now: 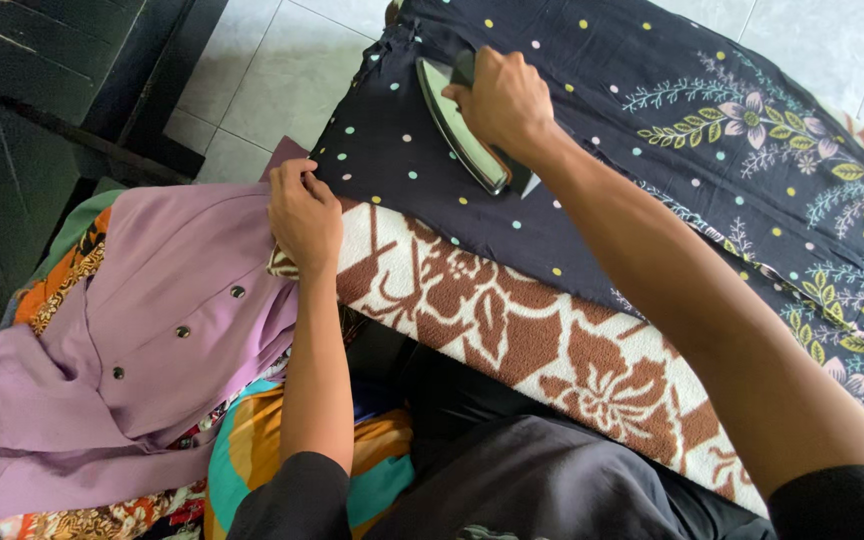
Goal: The person irons a dark floral-patterned garment laid on a patterned cloth on the floor. They use a steam iron in their right hand and hold the fabric with their left hand, moving the iron back and forth across the surface.
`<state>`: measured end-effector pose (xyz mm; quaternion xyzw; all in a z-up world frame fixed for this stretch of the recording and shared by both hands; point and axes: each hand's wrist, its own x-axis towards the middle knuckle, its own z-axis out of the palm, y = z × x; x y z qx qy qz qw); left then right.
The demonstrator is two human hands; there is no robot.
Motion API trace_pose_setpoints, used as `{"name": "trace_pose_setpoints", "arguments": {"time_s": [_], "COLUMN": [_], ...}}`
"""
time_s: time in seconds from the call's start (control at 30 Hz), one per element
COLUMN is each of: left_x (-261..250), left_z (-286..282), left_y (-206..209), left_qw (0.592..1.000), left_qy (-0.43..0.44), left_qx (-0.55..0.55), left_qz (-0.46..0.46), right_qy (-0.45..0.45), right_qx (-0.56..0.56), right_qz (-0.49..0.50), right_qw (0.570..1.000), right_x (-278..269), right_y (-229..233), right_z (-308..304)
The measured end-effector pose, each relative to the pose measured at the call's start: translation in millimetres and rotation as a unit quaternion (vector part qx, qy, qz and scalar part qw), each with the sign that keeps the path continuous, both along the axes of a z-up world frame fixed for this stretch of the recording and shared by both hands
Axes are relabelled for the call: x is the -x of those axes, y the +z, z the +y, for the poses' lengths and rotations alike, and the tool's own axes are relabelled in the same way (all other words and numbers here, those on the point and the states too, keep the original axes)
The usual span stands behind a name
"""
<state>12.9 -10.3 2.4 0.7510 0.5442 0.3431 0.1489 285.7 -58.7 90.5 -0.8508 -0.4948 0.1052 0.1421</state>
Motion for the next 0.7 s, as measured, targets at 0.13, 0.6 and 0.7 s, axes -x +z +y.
{"name": "trace_pose_setpoints", "arguments": {"time_s": [0.13, 0.6, 0.7], "left_x": [-1.3, -1.1, -1.5], "left_z": [0.3, -4.0, -4.6], "left_y": [-0.7, 6.1, 8.2], "left_qw": [1.000, 0.992, 0.990], "left_qy": [-0.004, -0.025, -0.028], "left_qx": [-0.023, -0.004, -0.011], "left_qz": [0.005, -0.124, -0.138], "right_qy": [-0.006, 0.063, 0.067], "right_qx": [-0.024, 0.025, -0.025], "right_qz": [0.001, 0.012, -0.015], "right_qw": [1.000, 0.998, 0.997], "right_x": [-10.4, 52.7, 55.6], "right_y": [-7.4, 14.4, 3.8], "right_z": [26.7, 7.4, 20.8]}}
